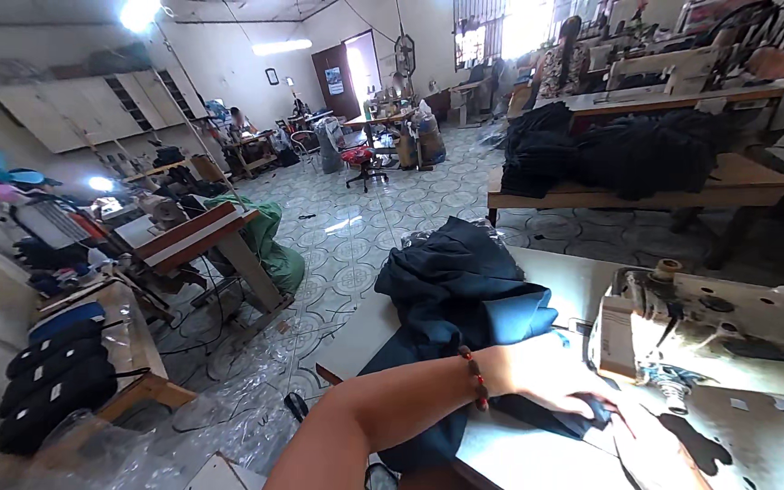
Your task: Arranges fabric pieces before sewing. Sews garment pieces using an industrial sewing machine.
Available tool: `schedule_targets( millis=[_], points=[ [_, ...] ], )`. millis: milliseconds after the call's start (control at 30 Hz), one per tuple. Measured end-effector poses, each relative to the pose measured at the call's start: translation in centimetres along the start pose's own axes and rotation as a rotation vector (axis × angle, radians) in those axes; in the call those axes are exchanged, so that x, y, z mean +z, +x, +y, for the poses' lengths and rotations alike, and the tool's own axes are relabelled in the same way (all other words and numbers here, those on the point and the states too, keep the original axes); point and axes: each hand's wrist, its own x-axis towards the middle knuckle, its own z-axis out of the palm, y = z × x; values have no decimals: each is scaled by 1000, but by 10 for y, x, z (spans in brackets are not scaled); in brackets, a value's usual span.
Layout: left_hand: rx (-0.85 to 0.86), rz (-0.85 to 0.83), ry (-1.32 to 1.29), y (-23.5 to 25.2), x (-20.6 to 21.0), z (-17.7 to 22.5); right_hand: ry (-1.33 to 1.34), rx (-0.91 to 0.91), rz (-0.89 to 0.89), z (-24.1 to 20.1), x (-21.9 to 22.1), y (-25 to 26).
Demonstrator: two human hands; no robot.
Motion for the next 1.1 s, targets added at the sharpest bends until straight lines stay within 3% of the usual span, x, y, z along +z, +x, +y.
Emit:
schedule_targets(
  millis=[100,267,400,500,600,800,900,1100],
  points=[
    [-116,-126,-3,-8,-10,-9,51,55,-16,-5,-3,0],
    [-1,97,-271,-6,-6,2,74,82,-28,-65,-32,-1],
    [-332,-125,-161,-2,-22,13,10,65,-22,-50,-25,-2],
    [-395,-112,-198,-6,-24,12,19,-63,62,-8,-6,-3],
    [-419,-110,-209,-7,-16,8,55,-70,75,-2,-2,-2],
    [-331,-135,-15,-2,-8,17,89,-167,107,15,5,0],
    [-173,-7,7,-3,12,31,107,-246,118,20,6,0],
    [-54,-70,-72,-2,46,41,25,-309,-118,7,-17,-13]
  ],
)
